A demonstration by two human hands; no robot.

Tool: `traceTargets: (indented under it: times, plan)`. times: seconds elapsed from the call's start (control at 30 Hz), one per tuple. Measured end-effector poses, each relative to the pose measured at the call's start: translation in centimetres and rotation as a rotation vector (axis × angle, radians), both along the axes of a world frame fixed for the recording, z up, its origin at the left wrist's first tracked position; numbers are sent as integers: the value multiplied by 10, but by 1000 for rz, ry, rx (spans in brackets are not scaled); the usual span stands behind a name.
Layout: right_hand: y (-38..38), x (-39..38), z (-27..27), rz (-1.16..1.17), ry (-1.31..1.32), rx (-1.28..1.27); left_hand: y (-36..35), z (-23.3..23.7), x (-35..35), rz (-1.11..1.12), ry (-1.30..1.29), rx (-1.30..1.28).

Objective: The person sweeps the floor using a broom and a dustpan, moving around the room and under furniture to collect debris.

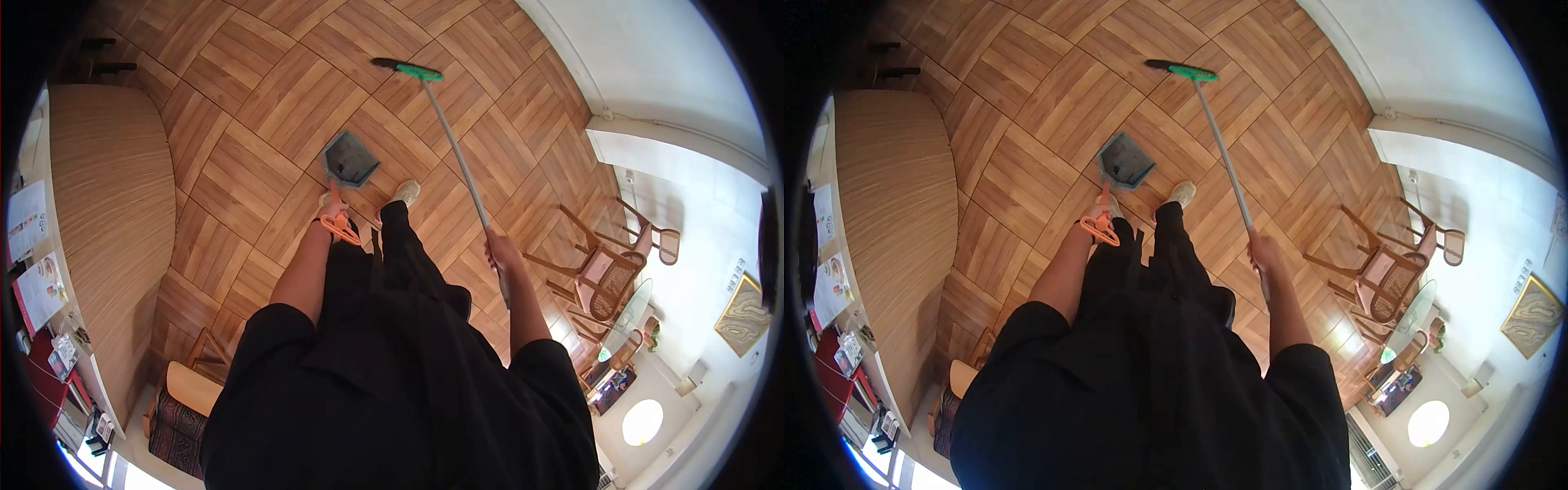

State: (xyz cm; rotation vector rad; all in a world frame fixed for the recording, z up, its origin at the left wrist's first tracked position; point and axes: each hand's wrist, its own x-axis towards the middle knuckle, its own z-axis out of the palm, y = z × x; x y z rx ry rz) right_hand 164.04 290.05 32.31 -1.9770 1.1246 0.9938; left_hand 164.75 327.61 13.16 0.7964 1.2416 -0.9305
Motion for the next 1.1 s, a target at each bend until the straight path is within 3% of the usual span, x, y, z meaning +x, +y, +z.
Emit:
traceTargets:
  times: [0.07, 0.13, 0.2, 0.3, 0.4, 0.47, 0.53, 0.63, 0.73, 0.83, 0.93, 1.03, 1.1]
  plan:
    - [16, 31, -15, 207, -67, -154, -7, 4, 8, 38, -1, 20]
    - [25, 42, -52, 641, -310, -377, -12, -20, 10, 73, 9, -18]
    - [54, 54, -62, 756, -153, -343, -13, -59, 6, 105, 23, -111]
    - [83, 46, -78, 931, -52, -262, -23, -38, 11, 371, 127, -97]
    - [105, 37, -34, 867, 243, -33, -30, -24, 15, 478, 148, -54]
    - [91, 5, -23, 819, 279, -96, -26, -26, 14, 428, 126, -109]
    - [80, -12, -2, 822, 449, 11, -24, -24, 14, 429, 129, -128]
    - [53, -42, 12, 869, 326, 99, -23, -23, 13, 477, 161, -111]
    - [43, -41, 60, 429, 354, 247, -18, -24, 14, 459, 162, -118]
    - [29, -36, 93, 222, 384, 263, -16, -14, 15, 466, 183, -111]
    - [16, -29, 92, 181, 253, 244, -13, -6, 14, 446, 159, -101]
    - [38, -5, 75, 484, 189, 21, -12, -7, 9, 449, 105, -97]
    - [39, -10, 27, 638, 69, -146, -13, -14, 5, 455, 95, -88]
